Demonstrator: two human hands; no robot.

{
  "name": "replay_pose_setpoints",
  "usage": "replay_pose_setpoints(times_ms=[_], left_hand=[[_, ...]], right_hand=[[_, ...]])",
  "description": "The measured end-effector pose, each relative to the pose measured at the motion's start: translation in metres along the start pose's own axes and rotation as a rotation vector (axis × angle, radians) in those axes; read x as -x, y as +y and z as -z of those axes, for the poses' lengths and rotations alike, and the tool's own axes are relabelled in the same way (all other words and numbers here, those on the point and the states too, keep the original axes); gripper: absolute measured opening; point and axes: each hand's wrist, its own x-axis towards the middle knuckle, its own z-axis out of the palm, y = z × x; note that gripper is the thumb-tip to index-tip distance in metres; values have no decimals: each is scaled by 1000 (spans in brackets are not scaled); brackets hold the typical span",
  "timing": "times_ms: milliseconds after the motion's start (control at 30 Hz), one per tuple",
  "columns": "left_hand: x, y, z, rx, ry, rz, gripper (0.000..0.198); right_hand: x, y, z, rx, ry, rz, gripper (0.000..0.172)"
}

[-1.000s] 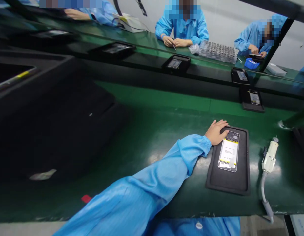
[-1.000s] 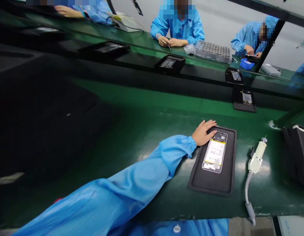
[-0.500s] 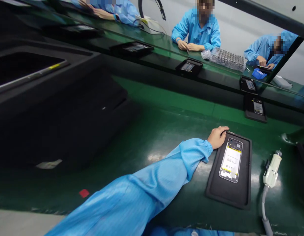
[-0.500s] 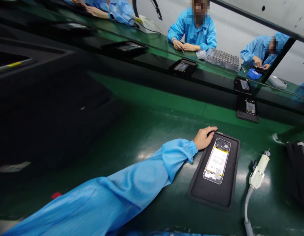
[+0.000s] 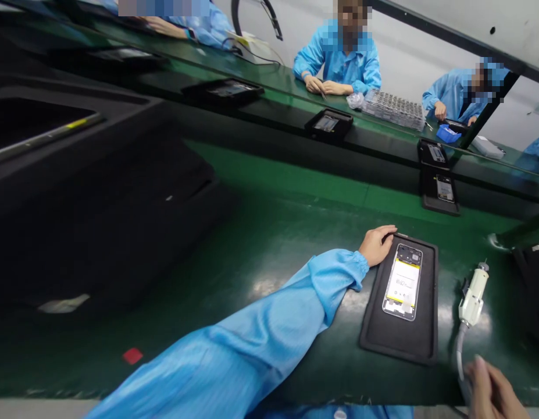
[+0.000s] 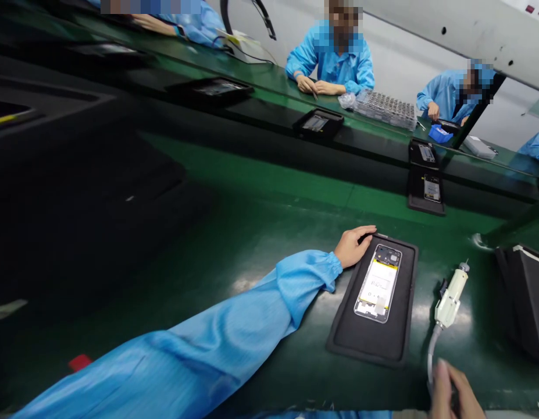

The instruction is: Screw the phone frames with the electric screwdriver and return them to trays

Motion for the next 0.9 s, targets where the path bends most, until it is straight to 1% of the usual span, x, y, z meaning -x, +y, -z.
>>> replay_pose_setpoints(times_ms=[67, 133, 200, 233, 333, 400, 500, 567, 633, 733, 800, 833, 900], left_hand=[[4, 1, 3, -4, -5, 9, 30], [9, 2, 6, -7, -14, 17, 30], [12, 2, 8, -6, -22, 23, 30], [13, 3, 9, -4, -24, 25, 29], [14, 2, 9, 5, -21, 24, 29], [14, 1, 8, 14, -8, 23, 29], [13, -1, 7, 31, 18, 21, 31], [13, -3, 6, 44, 34, 18, 32], [13, -4, 6, 56, 52, 14, 33], [13, -5, 4, 69, 81, 10, 35], [13, -5, 4, 72, 98, 8, 36], [13, -6, 3, 73, 103, 8, 36], [13, -6, 3, 72, 108, 5, 37]], right_hand=[[-7, -13, -29, -63, 47, 25, 23], [-14, -24, -54, -148, 39, 46, 25], [-15, -26, -71, -216, -7, 14, 29], [-14, -24, -76, -247, -6, -23, 30], [-6, -10, -80, -308, -16, -156, 32], [-3, -4, -78, -291, -19, -183, 33], [-7, -9, -74, -234, 17, -116, 31], [-14, -19, -74, -220, 52, -78, 30], [-21, -30, -77, -224, 50, -32, 29], [-29, -46, -88, -206, -15, 82, 30], [-31, -56, -98, -173, -61, 130, 33], [-31, -61, -103, -145, -85, 138, 38], [-30, -68, -113, -50, -147, 157, 51]])
